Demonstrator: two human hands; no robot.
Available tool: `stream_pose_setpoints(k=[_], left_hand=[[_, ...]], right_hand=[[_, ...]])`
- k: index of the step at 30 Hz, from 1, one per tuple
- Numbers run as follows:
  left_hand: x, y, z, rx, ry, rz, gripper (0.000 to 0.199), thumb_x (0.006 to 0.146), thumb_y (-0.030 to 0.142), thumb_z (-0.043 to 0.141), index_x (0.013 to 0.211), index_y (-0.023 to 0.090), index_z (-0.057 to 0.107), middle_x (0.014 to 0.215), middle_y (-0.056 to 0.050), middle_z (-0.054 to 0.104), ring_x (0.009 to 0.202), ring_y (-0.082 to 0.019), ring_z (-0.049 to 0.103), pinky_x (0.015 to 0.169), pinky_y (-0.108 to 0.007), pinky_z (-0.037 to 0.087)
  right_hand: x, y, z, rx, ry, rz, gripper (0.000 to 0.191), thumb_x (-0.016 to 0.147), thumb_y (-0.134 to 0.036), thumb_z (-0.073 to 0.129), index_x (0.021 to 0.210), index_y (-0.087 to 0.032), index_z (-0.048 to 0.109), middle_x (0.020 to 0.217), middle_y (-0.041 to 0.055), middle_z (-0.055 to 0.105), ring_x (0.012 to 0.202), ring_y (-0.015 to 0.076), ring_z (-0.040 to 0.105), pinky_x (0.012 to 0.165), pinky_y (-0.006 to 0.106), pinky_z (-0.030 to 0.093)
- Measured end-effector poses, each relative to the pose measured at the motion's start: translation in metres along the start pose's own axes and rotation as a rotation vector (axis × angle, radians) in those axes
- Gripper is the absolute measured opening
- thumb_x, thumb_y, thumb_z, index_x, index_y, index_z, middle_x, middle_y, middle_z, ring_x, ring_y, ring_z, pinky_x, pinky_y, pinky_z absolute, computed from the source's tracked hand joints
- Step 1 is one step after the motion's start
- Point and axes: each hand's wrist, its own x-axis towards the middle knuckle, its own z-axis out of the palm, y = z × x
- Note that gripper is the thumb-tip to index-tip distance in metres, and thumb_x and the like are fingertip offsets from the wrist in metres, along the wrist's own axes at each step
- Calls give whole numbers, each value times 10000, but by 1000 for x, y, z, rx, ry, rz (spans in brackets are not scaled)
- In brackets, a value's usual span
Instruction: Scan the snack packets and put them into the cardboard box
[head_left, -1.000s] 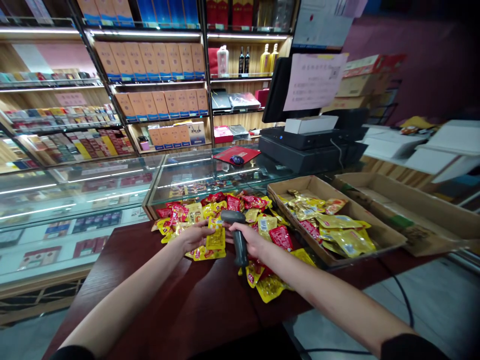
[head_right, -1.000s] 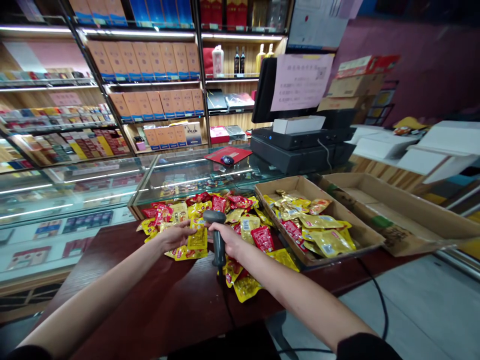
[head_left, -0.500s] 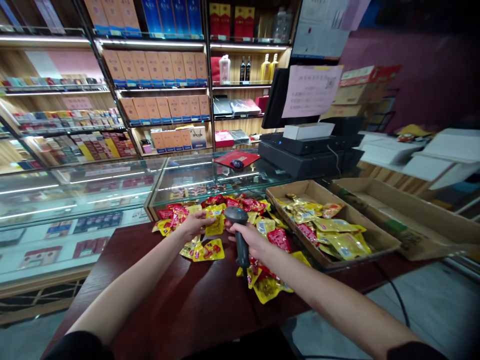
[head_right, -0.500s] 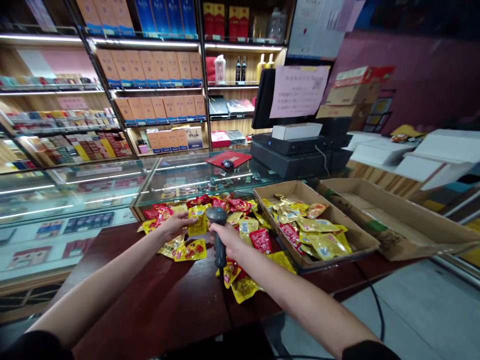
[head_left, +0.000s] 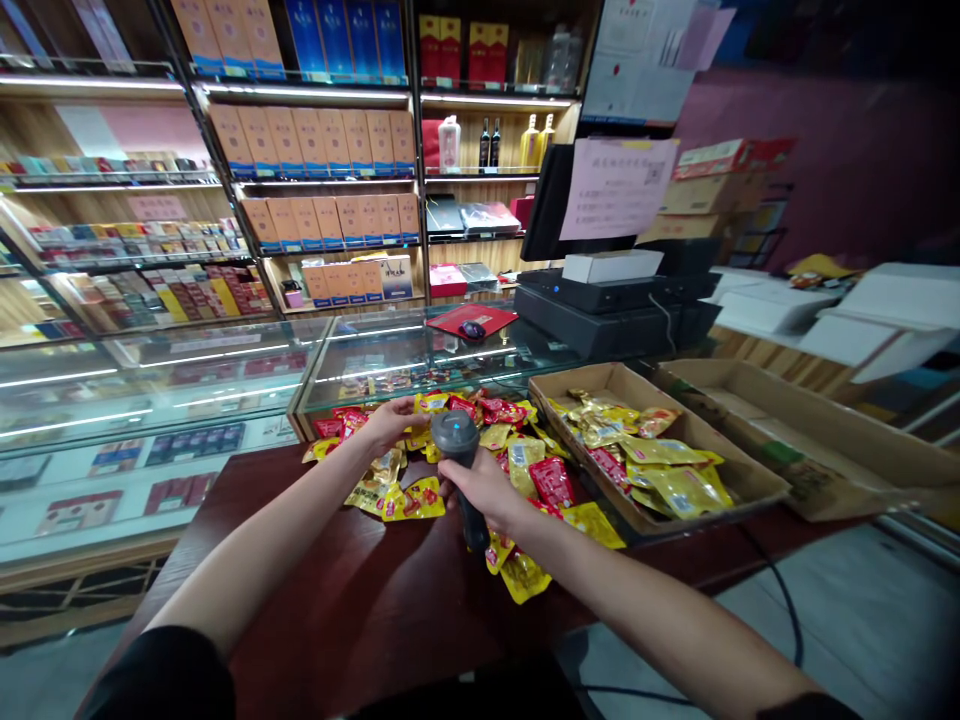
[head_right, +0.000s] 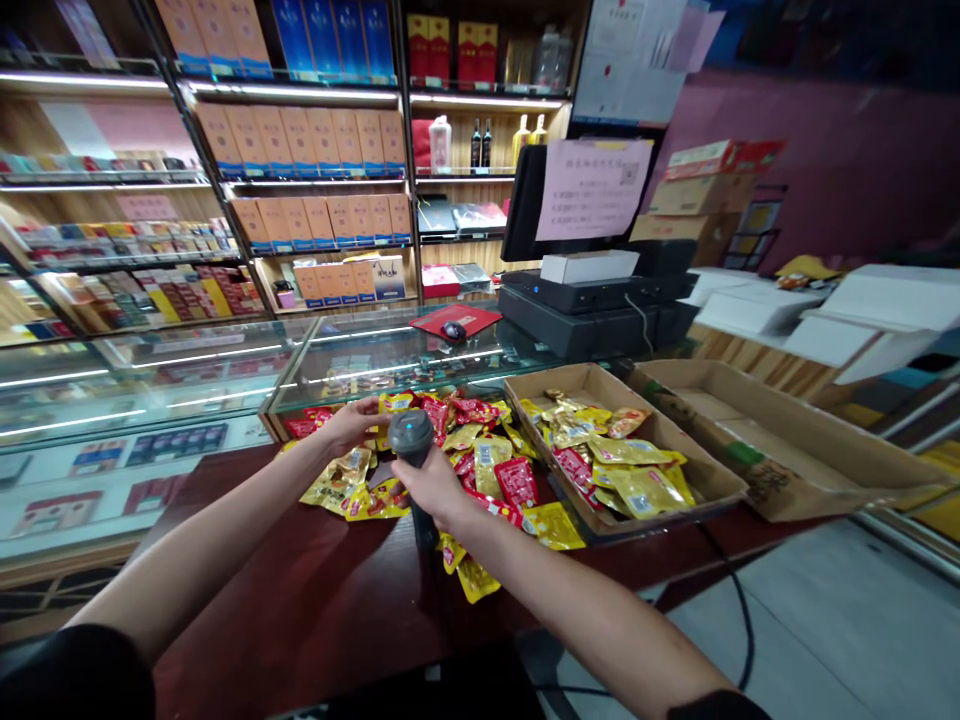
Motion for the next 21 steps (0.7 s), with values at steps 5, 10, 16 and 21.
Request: stream_pose_setpoints(k=[5,10,16,21], left_hand=[[-3,-8,3,11,46,-14,433,465,271,852,834,187,639,802,19,633,638,-80,562,532,-179,396],[-6,-9,6,10,27,-30,421,469,258,847,827,183,637,771,19,629,631,-82,560,558,-191,408],[-8,-5,8,4,46,-30,418,458,247,847,813,183,636,778,15,631,641,-90,562,560,-199,414],[-9,-4,8,-2,40,-38,453,426,250,857,815,182,634,766,22,629,624,-85,558,549,-196,408]], right_hand=[[-8,3,3,-85,25,13,92,701,-198,585,772,-166,535,486,-44,540,379,91,497,367,196,404],[-11,11,4,-84,30,26,110,696,-232,588,763,-178,519,467,-57,527,386,91,488,366,194,400],[-13,9,3,-79,16,10,119,710,-242,570,794,-174,520,452,-62,524,372,88,473,374,196,396],[-17,5,4,-69,-1,-18,122,701,-257,586,749,-175,509,442,-65,517,356,84,469,380,196,387]])
